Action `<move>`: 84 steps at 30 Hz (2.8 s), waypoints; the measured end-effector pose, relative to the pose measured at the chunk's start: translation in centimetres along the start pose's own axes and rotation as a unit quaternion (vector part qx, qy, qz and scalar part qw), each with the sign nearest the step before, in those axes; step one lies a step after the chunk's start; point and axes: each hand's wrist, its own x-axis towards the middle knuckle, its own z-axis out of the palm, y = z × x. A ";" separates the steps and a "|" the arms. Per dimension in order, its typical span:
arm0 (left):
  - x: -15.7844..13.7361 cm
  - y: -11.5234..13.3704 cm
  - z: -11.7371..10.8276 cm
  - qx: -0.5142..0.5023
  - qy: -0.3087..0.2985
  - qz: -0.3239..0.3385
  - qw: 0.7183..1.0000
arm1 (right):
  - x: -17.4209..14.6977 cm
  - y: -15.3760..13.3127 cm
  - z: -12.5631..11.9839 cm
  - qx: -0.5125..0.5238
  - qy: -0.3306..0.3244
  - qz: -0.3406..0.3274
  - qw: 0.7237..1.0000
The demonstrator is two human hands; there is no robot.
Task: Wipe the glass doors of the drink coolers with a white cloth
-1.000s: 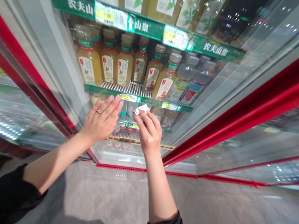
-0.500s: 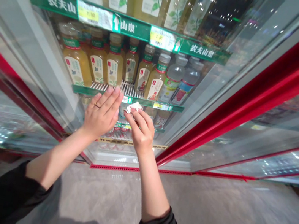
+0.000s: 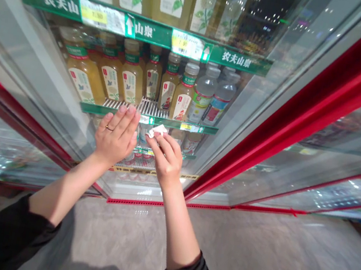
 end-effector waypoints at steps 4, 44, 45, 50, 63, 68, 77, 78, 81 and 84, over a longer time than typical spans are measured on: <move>-0.1 0.0 0.2 0.003 0.012 0.000 1.000 | -1.0 1.6 -1.7 -0.029 0.025 0.023 0.999; 3.3 6.7 2.4 0.049 -0.051 0.049 0.996 | 0.0 6.7 -3.8 -0.137 0.154 0.067 0.976; 3.3 6.7 2.5 0.050 -0.051 0.048 0.996 | 0.4 6.5 -3.4 -0.129 0.152 0.064 0.978; 3.2 6.8 2.6 0.054 -0.051 0.050 0.996 | -0.3 5.8 -3.6 -0.087 0.072 0.009 0.994; 2.8 6.7 2.4 0.015 -0.117 0.018 0.993 | 0.1 6.7 -2.8 -0.140 0.078 0.078 0.984; 2.4 6.7 2.4 -0.001 -0.142 0.005 0.990 | -1.9 6.3 -4.0 -0.047 -0.021 -0.012 0.999; 3.0 7.1 1.4 0.000 -0.145 0.013 0.989 | -0.2 8.9 -5.4 -0.127 0.155 0.099 0.975; 3.0 7.1 1.3 -0.012 -0.153 0.009 0.988 | 0.1 8.9 -5.1 -0.127 0.167 0.102 0.972; 3.2 7.2 1.4 -0.075 -0.196 -0.006 0.978 | -0.3 9.0 -5.1 -0.141 0.139 0.098 0.975; 3.5 8.0 1.8 -0.104 -0.213 0.010 0.971 | -2.1 9.1 -5.9 -0.150 0.099 0.096 0.979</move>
